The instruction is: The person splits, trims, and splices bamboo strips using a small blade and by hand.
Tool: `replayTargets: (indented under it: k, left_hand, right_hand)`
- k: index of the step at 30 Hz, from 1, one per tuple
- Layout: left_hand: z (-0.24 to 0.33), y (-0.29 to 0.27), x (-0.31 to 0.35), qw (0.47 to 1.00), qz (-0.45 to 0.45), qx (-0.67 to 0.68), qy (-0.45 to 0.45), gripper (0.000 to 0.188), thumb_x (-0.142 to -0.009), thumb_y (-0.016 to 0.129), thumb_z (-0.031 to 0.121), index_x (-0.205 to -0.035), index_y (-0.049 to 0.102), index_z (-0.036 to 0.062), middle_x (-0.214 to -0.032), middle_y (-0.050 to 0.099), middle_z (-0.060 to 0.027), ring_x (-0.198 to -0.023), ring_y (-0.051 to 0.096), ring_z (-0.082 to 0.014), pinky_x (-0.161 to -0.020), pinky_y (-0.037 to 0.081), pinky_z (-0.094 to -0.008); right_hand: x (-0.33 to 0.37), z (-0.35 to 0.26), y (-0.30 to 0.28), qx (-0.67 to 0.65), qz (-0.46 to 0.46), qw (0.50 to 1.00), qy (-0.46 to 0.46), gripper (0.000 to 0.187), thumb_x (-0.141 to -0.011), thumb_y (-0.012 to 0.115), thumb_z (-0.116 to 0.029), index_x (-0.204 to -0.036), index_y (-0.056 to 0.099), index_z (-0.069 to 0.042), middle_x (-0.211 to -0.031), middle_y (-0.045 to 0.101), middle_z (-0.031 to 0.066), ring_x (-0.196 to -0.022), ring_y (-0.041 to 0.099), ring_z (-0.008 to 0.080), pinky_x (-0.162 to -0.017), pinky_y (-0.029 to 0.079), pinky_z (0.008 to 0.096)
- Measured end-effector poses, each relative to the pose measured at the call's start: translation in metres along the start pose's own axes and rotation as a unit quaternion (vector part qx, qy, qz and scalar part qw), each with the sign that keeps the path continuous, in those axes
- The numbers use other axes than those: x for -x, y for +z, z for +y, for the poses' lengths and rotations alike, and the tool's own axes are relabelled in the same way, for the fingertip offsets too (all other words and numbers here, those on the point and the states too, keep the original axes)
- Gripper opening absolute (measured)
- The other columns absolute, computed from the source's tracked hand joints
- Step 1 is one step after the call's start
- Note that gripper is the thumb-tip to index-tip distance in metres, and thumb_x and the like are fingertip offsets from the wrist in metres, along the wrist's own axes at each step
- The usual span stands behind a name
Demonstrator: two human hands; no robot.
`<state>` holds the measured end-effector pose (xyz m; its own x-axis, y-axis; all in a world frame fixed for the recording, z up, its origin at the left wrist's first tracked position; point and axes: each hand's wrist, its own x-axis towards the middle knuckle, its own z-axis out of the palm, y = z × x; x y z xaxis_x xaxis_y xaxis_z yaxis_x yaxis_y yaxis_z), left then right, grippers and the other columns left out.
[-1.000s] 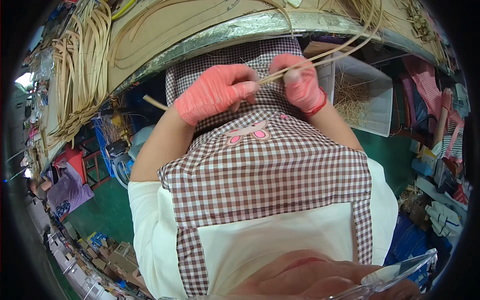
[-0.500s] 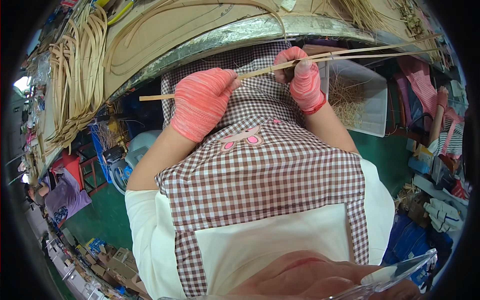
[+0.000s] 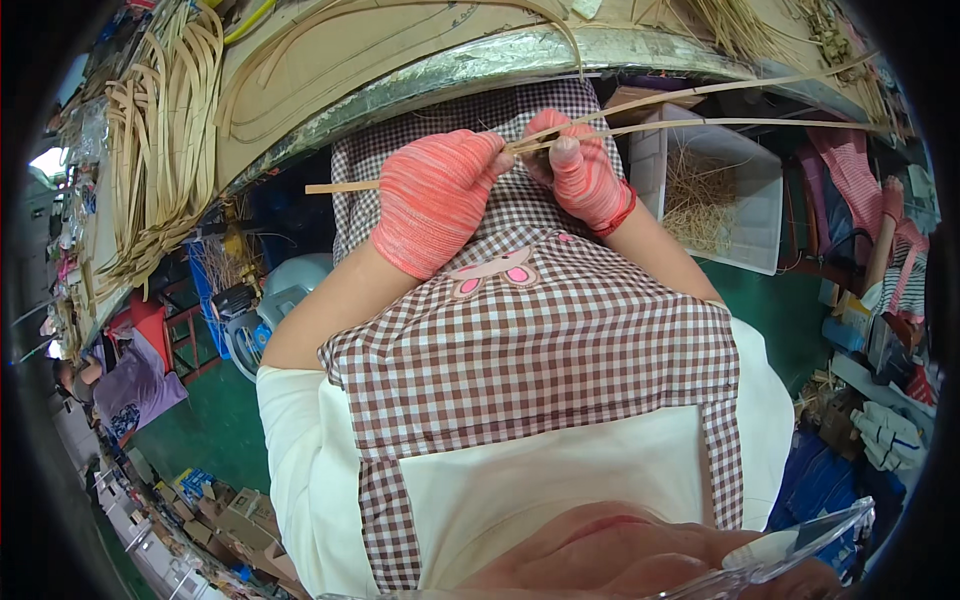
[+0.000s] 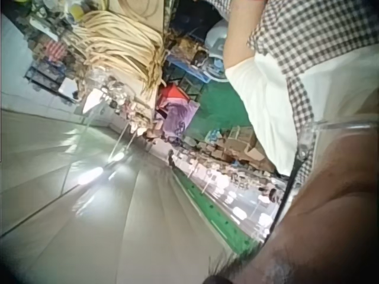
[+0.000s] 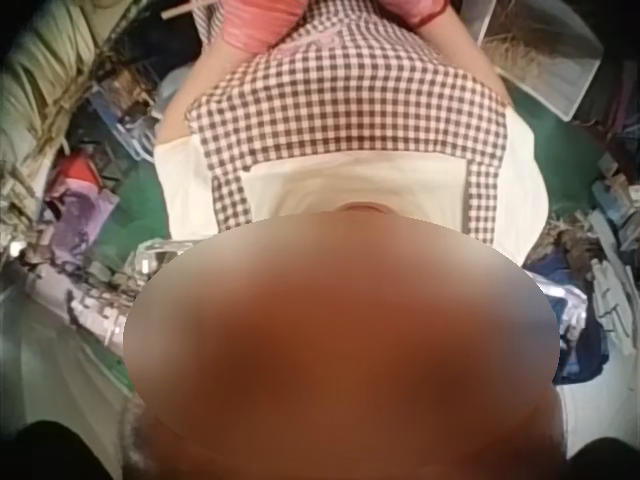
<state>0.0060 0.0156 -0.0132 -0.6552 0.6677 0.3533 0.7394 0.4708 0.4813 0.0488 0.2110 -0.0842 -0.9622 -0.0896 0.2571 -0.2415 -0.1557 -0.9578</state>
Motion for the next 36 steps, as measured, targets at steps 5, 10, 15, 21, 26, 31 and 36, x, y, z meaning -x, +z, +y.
replayTargets:
  k: [5, 10, 15, 21, 26, 31, 36]
  left_hand:
    - [-0.004, -0.002, -0.004, 0.998, 0.002, 0.057, -0.001, 0.020, -0.085, 0.072, 0.015, -0.101, 0.069, 0.0029, -0.086, 0.068, -0.0151, -0.080, 0.066, -0.0342, -0.070, 0.053, -0.0402]
    - [-0.018, -0.018, -0.009, 0.959, -0.173, -0.222, -0.040, 0.023, -0.087, 0.070, 0.020, -0.106, 0.069, 0.0071, -0.084, 0.066, -0.0150, -0.083, 0.065, -0.0363, -0.074, 0.053, -0.0429]
    - [-0.016, -0.008, 0.001, 0.985, -0.144, -0.071, -0.068, 0.021, -0.088, 0.069, 0.022, -0.102, 0.070, 0.0066, -0.090, 0.069, -0.0152, -0.086, 0.066, -0.0359, -0.075, 0.053, -0.0421]
    - [-0.007, -0.006, -0.001, 0.986, -0.128, 0.048, -0.095, 0.020, -0.089, 0.069, 0.021, -0.100, 0.071, 0.0038, -0.092, 0.070, -0.0161, -0.087, 0.067, -0.0340, -0.077, 0.053, -0.0386]
    - [-0.007, -0.008, -0.004, 0.966, -0.147, 0.169, -0.128, 0.028, -0.093, 0.066, 0.024, -0.110, 0.067, 0.0020, -0.091, 0.070, -0.0151, -0.090, 0.067, -0.0328, -0.081, 0.052, -0.0373]
    - [-0.024, -0.019, -0.003, 0.922, -0.197, 0.227, -0.243, 0.027, -0.097, 0.061, 0.025, -0.105, 0.067, 0.0002, -0.080, 0.069, -0.0096, -0.067, 0.061, -0.0173, -0.063, 0.047, -0.0276]
    - [-0.029, -0.012, 0.000, 0.702, -0.218, 0.578, -0.355, 0.026, -0.098, 0.061, 0.025, -0.100, 0.063, -0.0009, -0.071, 0.065, -0.0054, -0.052, 0.046, -0.0048, -0.049, 0.033, -0.0180]
  right_hand:
    - [-0.011, -0.006, 0.000, 0.291, 0.007, 0.953, -0.086, 0.031, -0.098, 0.061, -0.033, -0.093, 0.063, -0.002, -0.075, 0.062, 0.0124, -0.069, 0.061, 0.0257, -0.066, 0.050, 0.0330]
    - [-0.007, -0.016, -0.025, 0.239, 0.094, 0.963, -0.081, 0.023, -0.098, 0.062, -0.025, -0.098, 0.065, -0.002, -0.075, 0.061, 0.0099, -0.068, 0.060, 0.0220, -0.066, 0.050, 0.0322]
    - [-0.002, -0.005, -0.018, 0.151, 0.062, 0.982, -0.091, 0.025, -0.100, 0.060, -0.027, -0.099, 0.063, -0.002, -0.081, 0.061, 0.0051, -0.073, 0.059, 0.0174, -0.069, 0.050, 0.0310]
    - [-0.001, 0.002, 0.007, 0.272, -0.047, 0.958, -0.075, 0.036, -0.096, 0.061, -0.039, -0.099, 0.063, -0.003, -0.082, 0.064, 0.0154, -0.077, 0.064, 0.0343, -0.069, 0.052, 0.0380]
    - [0.004, 0.015, 0.006, 0.231, 0.012, 0.971, -0.060, 0.035, -0.098, 0.060, -0.037, -0.101, 0.063, -0.003, -0.085, 0.066, 0.0147, -0.078, 0.066, 0.0313, -0.071, 0.053, 0.0353]
    - [0.000, 0.007, -0.009, 0.156, 0.073, 0.985, -0.031, 0.026, -0.100, 0.061, -0.027, -0.104, 0.062, -0.001, -0.085, 0.064, 0.0083, -0.078, 0.062, 0.0180, -0.073, 0.051, 0.0298]
    - [0.003, 0.010, 0.005, 0.114, 0.025, 0.993, -0.016, 0.026, -0.101, 0.059, -0.027, -0.107, 0.060, -0.002, -0.089, 0.063, 0.0047, -0.083, 0.058, 0.0136, -0.077, 0.049, 0.0277]
